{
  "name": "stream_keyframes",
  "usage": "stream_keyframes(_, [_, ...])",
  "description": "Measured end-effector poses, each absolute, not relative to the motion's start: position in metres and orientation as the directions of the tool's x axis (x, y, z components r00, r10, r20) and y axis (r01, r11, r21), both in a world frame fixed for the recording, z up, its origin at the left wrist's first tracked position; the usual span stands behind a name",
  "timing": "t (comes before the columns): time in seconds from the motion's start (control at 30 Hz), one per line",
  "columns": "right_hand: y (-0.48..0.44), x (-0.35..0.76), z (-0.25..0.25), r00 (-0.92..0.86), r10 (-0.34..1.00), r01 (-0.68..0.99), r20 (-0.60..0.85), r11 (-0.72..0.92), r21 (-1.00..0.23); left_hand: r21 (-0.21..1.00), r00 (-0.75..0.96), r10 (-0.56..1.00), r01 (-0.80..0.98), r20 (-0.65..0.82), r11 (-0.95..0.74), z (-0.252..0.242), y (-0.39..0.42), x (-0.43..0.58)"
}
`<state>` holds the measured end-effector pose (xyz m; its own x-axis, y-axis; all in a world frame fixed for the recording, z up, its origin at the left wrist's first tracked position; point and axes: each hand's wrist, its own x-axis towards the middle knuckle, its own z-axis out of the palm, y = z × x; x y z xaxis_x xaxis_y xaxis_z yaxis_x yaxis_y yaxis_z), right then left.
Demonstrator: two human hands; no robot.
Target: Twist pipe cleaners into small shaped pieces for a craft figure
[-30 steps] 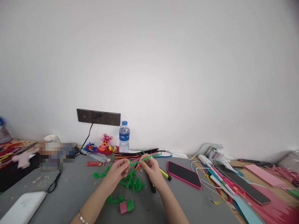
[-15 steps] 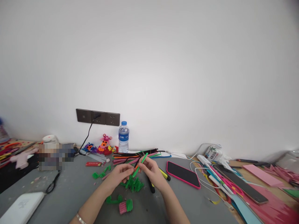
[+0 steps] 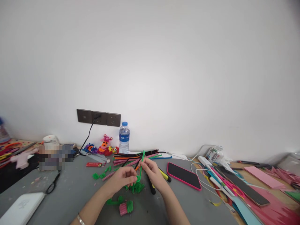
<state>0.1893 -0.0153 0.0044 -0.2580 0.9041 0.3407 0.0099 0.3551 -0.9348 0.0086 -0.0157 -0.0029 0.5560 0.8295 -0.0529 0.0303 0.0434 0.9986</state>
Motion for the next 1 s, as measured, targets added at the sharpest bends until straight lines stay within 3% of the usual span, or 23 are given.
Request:
stream_keyframes(0.17, [-0.0203, 0.186, 0.0103, -0.324, 0.882, 0.0, 0.342, 0.361, -0.932, 0.996, 0.601, 0.795, 0.039, -0.083, 0.075, -0.0023, -0.018, 0.0121])
stream_keyframes(0.53, [-0.0195, 0.1833, 0.0086, -0.275, 0.884, 0.089, 0.378, 0.414, -0.906, 0.999, 0.594, 0.804, 0.023, -0.044, 0.038, -0.003, -0.0181, 0.0142])
stream_keyframes(1.0, [-0.0189, 0.1796, 0.0038, -0.32, 0.902, 0.042, 0.291, 0.32, -0.946, 0.997, 0.638, 0.766, 0.071, -0.075, 0.038, 0.0062, -0.0229, 0.0136])
